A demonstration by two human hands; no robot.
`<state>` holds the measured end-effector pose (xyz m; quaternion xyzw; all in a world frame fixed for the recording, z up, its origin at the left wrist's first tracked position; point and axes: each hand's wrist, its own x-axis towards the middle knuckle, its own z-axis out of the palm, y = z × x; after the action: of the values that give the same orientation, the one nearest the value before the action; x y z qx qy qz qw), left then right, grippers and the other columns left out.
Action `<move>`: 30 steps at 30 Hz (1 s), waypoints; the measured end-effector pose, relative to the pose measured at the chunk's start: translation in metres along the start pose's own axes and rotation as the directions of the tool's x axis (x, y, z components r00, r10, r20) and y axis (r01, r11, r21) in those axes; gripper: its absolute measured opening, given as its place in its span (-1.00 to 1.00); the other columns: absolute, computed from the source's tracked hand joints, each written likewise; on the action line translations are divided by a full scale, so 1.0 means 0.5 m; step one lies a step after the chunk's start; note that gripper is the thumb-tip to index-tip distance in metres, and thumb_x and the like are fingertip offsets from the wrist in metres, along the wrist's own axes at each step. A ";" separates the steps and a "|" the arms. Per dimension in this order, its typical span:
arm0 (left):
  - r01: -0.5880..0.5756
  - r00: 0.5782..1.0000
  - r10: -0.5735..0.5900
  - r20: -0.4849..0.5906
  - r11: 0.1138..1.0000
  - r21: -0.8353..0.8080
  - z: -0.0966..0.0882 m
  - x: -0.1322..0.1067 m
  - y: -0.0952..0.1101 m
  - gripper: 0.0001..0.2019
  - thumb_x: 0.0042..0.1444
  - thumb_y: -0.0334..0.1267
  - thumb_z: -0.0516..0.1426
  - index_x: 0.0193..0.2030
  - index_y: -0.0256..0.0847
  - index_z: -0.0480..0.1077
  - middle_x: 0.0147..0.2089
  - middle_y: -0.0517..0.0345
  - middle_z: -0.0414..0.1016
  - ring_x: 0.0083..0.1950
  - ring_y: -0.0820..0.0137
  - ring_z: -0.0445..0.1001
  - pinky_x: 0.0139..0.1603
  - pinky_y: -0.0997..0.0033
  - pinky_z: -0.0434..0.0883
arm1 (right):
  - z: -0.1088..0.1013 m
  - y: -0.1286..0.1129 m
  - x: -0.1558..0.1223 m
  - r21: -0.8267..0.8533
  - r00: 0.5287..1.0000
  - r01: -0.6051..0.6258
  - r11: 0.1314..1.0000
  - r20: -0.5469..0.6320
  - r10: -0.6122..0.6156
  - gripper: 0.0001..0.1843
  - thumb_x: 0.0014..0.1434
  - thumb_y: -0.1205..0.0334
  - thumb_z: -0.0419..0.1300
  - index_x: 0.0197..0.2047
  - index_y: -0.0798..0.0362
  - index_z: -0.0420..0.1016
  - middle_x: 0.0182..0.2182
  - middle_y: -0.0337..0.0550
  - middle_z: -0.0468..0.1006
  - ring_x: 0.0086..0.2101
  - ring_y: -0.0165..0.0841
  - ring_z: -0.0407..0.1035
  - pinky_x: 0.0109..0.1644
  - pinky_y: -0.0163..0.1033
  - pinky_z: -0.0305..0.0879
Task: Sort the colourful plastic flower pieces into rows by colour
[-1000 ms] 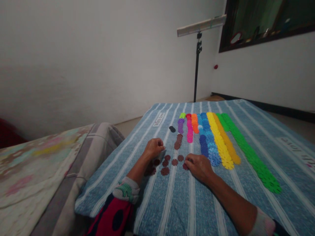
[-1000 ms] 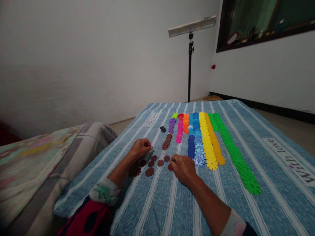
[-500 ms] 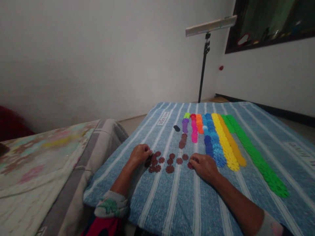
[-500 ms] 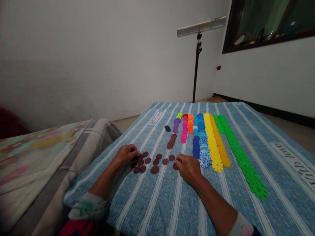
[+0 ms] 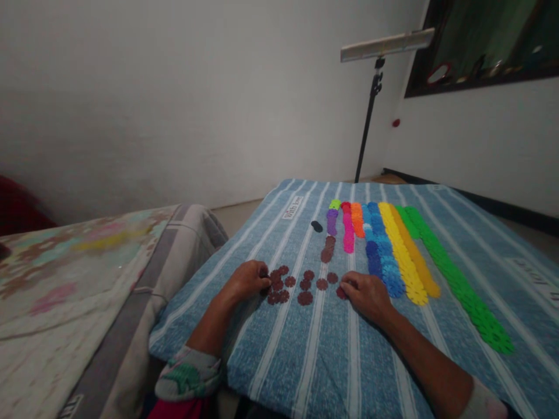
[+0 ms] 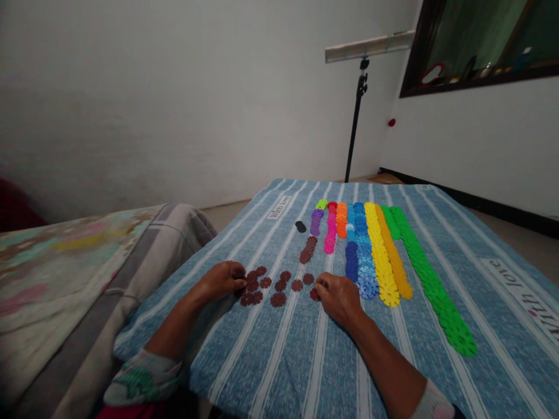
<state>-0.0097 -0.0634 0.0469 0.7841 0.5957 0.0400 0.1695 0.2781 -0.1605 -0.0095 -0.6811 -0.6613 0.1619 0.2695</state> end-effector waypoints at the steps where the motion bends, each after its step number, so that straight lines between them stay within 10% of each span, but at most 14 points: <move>1: -0.016 1.000 0.016 0.004 1.000 0.000 0.001 0.000 0.000 -0.92 -0.10 -0.27 0.18 -0.51 -0.20 0.46 -0.46 0.18 0.51 -0.37 0.39 0.43 -0.36 0.48 0.21 | 0.000 -0.001 0.000 0.008 1.000 -0.004 1.000 -0.005 0.004 -0.74 0.17 0.22 0.08 -0.42 -0.01 0.58 -0.47 -0.25 0.60 -0.40 -0.36 0.44 -0.31 -0.32 0.11; 30: -0.152 0.987 0.157 0.028 0.979 -0.133 0.038 0.057 0.089 -0.94 -0.15 -0.30 0.24 -0.51 -0.20 0.44 -0.54 0.28 0.43 -0.45 0.44 0.38 -0.41 0.48 0.17 | -0.008 -0.016 -0.002 0.063 1.000 -0.020 0.998 0.011 0.020 -0.72 0.15 0.25 0.07 -0.50 0.00 0.55 -0.52 -0.27 0.57 -0.42 -0.40 0.42 -0.29 -0.32 0.10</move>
<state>0.0447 -0.0511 0.0389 0.8159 0.5256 0.0769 0.2281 0.2740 -0.1622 -0.0019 -0.6780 -0.6505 0.1889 0.2856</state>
